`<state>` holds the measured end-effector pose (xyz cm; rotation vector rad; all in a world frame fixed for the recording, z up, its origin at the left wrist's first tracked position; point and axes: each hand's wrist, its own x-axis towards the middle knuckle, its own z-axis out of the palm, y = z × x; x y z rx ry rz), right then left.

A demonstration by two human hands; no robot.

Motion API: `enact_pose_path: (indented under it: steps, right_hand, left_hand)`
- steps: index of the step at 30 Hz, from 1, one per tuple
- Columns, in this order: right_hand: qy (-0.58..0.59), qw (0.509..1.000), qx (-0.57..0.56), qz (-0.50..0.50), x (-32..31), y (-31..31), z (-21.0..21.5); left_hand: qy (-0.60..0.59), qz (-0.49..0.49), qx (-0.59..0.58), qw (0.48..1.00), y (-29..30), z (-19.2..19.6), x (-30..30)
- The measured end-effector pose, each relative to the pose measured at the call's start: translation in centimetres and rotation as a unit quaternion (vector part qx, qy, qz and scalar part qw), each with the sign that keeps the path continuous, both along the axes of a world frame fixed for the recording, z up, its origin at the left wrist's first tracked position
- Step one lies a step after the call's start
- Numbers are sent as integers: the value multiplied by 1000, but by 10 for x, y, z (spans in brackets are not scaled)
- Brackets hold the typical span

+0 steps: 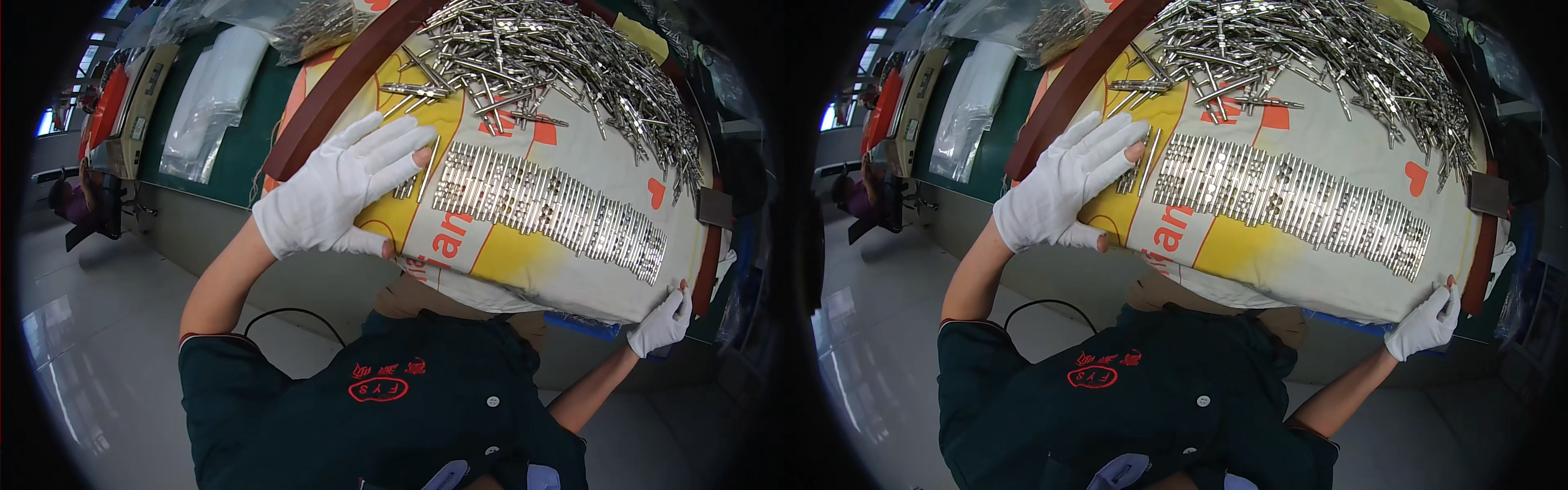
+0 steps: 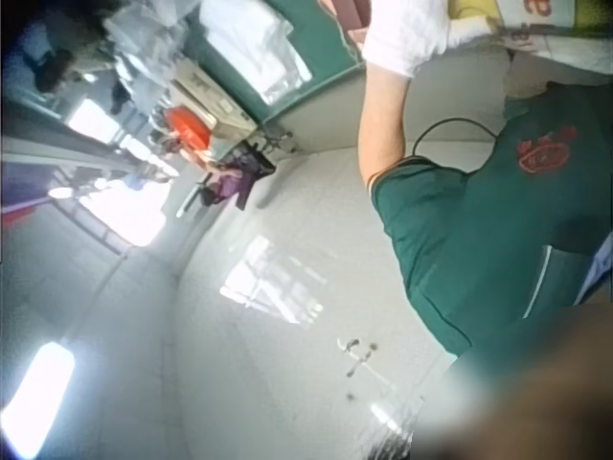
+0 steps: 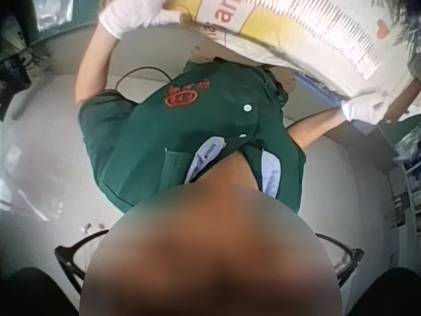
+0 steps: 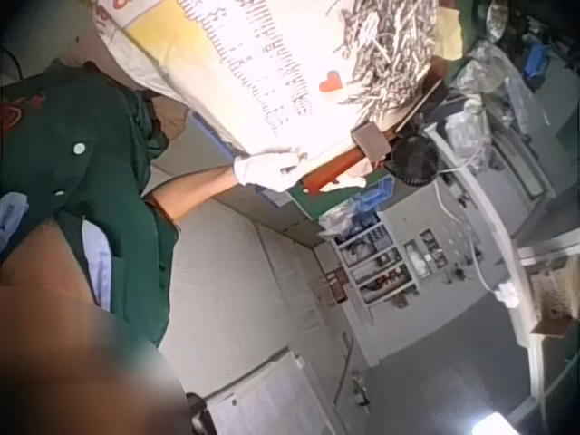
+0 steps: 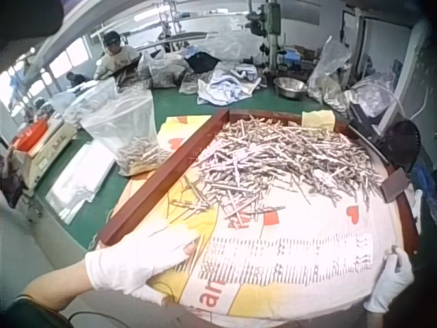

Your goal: Sorting, aligning, and inspecting small metal pins at a factory workbench before packaging them.

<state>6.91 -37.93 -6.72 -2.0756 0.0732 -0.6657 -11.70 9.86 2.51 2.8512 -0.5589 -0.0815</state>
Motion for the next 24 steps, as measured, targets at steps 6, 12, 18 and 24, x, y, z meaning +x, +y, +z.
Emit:
enact_pose_path:
  steps: [6,12,18,24]
  right_hand:
    - [10,1000,-12,-15,-3,5,9]
    - [12,1000,-5,-12,-1,3,5]
    - [14,1000,-23,-5,-1,5,5]
    - [14,1000,-17,-16,-2,4,8]
  left_hand:
    - [2,19,17,1000,5,-12,-11]
    - [10,8,10,1000,-3,-14,-8]
    - [9,-26,-20,999,-15,-19,3]
    - [-7,14,-82,996,-14,-6,3]
